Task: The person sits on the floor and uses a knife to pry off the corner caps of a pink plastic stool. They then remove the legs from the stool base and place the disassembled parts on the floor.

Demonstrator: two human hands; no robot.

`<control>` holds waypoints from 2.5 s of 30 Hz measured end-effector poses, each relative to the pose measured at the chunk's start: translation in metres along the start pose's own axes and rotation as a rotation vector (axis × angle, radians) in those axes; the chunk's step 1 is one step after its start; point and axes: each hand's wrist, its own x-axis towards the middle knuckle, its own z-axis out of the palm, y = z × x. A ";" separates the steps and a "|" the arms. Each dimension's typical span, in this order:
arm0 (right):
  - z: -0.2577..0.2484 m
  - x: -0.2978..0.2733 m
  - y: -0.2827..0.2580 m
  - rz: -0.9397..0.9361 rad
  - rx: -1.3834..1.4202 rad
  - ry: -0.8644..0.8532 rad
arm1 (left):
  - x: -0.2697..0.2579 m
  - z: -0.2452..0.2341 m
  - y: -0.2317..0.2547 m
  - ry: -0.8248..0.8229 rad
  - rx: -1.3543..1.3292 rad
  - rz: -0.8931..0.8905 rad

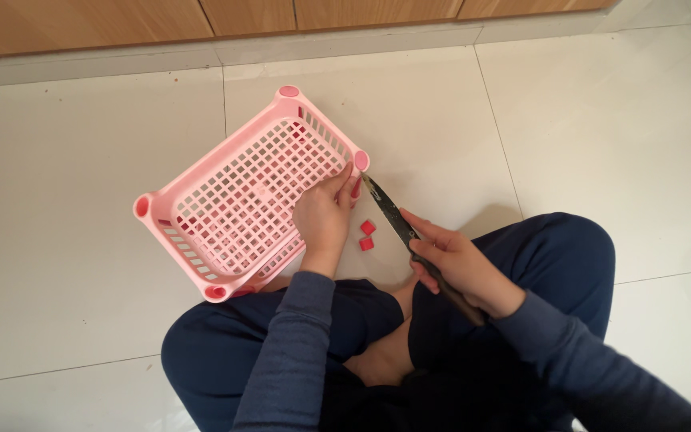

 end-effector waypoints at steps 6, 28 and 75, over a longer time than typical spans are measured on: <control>0.015 0.000 -0.011 -0.036 0.020 0.056 | -0.005 0.005 -0.005 -0.029 -0.051 -0.017; -0.014 0.012 0.065 0.008 0.139 0.120 | 0.024 -0.098 0.029 -0.637 0.201 0.405; 0.019 0.027 0.019 -0.278 0.029 0.182 | 0.013 0.008 -0.021 -0.334 -0.244 0.220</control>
